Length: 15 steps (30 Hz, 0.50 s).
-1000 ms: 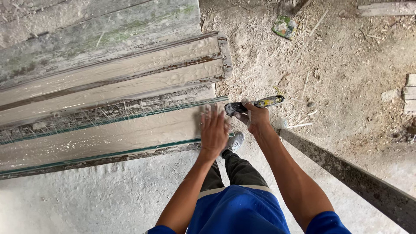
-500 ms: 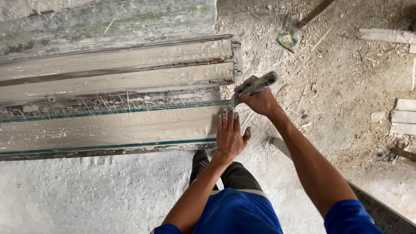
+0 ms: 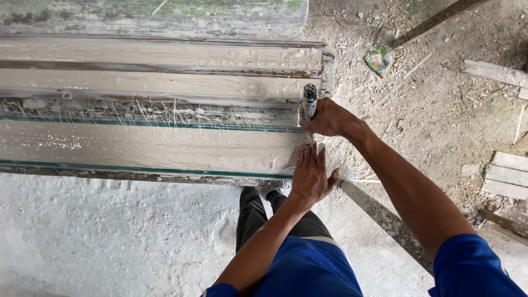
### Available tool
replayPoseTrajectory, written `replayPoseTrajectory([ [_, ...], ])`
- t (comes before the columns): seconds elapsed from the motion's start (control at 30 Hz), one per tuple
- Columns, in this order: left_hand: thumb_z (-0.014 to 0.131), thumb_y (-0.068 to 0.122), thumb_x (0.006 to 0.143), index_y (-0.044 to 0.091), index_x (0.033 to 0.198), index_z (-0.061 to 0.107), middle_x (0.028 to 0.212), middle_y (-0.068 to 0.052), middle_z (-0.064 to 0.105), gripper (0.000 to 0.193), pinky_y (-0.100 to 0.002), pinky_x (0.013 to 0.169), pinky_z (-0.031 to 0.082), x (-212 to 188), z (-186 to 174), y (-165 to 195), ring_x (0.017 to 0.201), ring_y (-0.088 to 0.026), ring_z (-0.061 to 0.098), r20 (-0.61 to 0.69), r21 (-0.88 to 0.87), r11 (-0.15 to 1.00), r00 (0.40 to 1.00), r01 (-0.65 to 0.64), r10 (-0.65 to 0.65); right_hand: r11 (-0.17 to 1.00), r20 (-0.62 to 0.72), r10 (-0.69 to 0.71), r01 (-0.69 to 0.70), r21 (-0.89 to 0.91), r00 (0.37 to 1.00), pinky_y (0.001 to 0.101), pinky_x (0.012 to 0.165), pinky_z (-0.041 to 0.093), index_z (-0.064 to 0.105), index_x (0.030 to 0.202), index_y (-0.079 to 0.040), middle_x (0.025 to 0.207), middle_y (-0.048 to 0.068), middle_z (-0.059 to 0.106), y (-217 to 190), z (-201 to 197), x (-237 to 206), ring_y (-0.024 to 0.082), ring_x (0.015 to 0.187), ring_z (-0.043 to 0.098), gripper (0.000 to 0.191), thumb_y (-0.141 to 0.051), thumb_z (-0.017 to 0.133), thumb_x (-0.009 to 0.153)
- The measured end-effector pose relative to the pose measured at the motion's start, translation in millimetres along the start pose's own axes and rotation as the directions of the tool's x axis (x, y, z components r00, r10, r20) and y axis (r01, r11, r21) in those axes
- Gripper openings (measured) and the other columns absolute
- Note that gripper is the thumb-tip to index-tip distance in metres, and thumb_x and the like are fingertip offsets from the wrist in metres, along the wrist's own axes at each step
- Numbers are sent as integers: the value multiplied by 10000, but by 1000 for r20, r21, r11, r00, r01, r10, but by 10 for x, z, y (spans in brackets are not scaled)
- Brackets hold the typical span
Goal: The person applies a white paste from a bowl onto long wooden mold strips on a workbench, spreads and smooths it over the surfaces by hand, then uses a putty knife to scrape and level the paste along the mold edges and handles loose fibers at the bench.
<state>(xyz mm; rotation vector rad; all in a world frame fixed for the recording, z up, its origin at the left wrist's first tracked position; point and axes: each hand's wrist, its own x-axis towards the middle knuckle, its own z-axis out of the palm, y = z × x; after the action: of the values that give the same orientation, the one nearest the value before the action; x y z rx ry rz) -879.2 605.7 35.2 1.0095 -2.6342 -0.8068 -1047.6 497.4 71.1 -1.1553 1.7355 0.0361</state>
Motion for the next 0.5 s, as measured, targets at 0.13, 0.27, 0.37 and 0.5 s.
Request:
replayPoseTrajectory([
  [0.13, 409, 465, 1052, -106, 1501, 373, 1472, -415, 446, 727, -583, 1250, 256, 31, 1, 1, 1426, -534, 420, 38, -30, 998, 998, 51, -49, 984, 36, -79, 72, 164, 996, 402, 613, 587, 584, 760, -78, 701, 119, 629, -311, 165, 80, 200, 601, 589, 234, -219, 701, 906],
  [0.27, 419, 484, 1021, -50, 1525, 334, 1499, -389, 408, 739, -605, 1235, 234, 140, -44, -11, 1440, -526, 390, 18, -30, 998, 998, 54, -54, 968, -1, -129, 126, 218, 992, 384, 613, 593, 602, 805, -118, 752, 121, 675, -763, 421, 244, 205, 621, 616, 152, -180, 705, 898],
  [0.37, 427, 514, 1003, -14, 1493, 368, 1517, -335, 386, 722, -617, 1209, 222, 272, -123, -108, 1448, -514, 376, -18, 26, 996, 996, 84, -83, 892, -129, -300, 326, 312, 945, 340, 691, 612, 631, 852, -111, 834, 135, 735, -904, 438, 314, 194, 705, 692, 134, -197, 698, 930],
  [0.5, 380, 552, 1076, 21, 1429, 474, 1550, -254, 397, 644, -628, 1251, 199, 332, -301, -426, 1464, -481, 394, 166, 147, 976, 968, 163, -186, 777, -274, -330, 425, 464, 903, 331, 726, 638, 608, 915, -78, 935, 100, 762, -638, 175, 243, 185, 796, 797, 97, -163, 654, 917],
])
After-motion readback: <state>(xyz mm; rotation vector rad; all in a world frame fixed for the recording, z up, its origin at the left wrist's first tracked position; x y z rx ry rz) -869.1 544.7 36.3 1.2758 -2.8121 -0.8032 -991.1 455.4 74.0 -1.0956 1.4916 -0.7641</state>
